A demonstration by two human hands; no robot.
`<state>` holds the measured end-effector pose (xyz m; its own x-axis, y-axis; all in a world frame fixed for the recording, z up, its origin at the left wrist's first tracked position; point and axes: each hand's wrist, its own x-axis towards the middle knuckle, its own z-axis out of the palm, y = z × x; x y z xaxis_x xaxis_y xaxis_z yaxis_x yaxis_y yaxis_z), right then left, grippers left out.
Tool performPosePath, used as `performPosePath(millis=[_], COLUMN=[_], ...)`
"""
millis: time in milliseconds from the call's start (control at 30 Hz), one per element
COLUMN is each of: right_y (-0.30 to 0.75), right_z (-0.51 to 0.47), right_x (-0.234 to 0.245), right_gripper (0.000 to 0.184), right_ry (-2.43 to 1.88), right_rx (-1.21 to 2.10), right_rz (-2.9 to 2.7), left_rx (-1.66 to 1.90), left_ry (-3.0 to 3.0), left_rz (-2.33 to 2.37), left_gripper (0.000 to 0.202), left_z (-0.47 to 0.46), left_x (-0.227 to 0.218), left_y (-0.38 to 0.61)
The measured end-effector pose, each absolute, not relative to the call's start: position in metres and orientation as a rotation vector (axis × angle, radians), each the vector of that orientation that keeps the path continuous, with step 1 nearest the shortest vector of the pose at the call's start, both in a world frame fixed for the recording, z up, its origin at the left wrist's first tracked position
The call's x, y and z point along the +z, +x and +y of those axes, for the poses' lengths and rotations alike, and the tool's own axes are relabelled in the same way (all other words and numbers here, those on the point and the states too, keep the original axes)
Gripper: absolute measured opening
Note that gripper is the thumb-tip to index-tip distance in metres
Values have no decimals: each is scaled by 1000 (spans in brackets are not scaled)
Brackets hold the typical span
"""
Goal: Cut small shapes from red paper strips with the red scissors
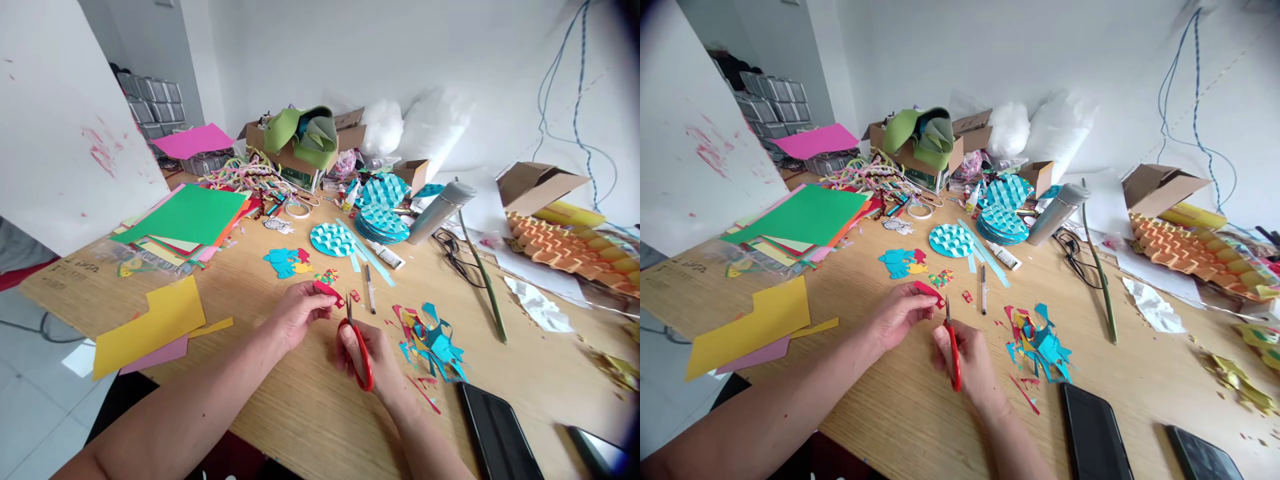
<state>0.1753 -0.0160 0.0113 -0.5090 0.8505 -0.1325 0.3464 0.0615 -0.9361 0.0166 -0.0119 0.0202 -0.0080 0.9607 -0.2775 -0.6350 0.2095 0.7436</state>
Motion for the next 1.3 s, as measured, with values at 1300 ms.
performPosePath(millis=[1300], right_y=[171], right_z=[-15], right_x=[14], right_gripper=[53], right_ry=[-1441], right_rx=[1536], right_rz=[-1843], left_rx=[1319], left_ry=[516], left_rz=[968], left_gripper=[18], left_z=[-14], left_x=[13], left_y=[25])
